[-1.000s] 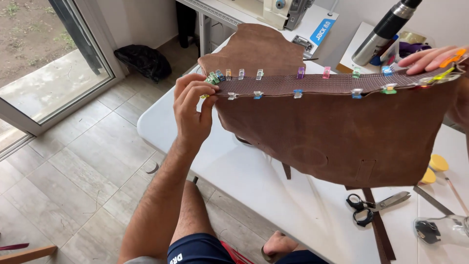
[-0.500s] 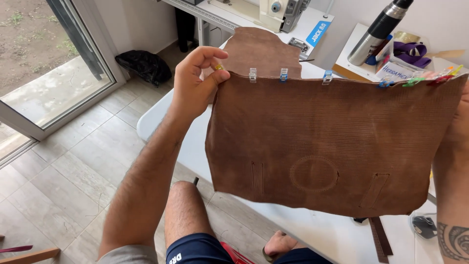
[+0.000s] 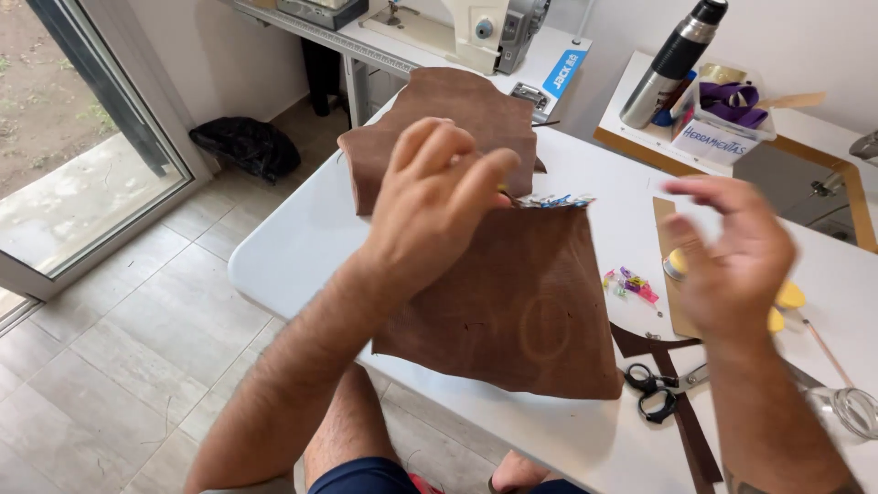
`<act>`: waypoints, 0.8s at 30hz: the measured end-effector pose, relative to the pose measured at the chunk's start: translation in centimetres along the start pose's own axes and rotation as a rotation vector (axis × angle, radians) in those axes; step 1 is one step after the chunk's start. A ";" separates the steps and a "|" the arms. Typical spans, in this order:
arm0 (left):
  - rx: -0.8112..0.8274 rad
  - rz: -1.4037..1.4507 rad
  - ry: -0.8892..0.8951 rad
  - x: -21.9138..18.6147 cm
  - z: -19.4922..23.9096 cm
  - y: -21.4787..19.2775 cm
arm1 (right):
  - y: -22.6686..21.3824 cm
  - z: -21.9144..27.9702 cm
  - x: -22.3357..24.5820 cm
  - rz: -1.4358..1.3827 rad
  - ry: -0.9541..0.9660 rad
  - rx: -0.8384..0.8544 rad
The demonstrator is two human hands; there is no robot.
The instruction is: Clipping leather pieces together to form a bag and then unfolding a large leather hide on a workbench.
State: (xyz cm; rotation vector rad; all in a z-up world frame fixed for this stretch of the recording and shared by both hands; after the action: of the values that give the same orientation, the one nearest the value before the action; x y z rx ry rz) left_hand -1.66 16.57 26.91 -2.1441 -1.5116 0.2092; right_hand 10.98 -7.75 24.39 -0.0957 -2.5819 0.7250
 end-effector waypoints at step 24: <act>0.096 1.347 -0.502 -0.4 4.1 3.1 | 7.2 -1.0 5.1 -0.561 -0.075 0.397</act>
State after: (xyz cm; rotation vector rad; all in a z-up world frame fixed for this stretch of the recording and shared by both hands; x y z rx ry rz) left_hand -0.84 16.74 21.79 -2.7629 0.0430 1.2764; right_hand 6.51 -0.13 23.57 0.7564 -2.3001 0.9990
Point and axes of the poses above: each hand's wrist, its own z-axis away from the middle knuckle, its own y-axis out of the palm, x = y × z, the point moved 7 cm from there along -z, towards the middle knuckle, and after that the axes turned 9 degrees about x, right-handed, at the moved point
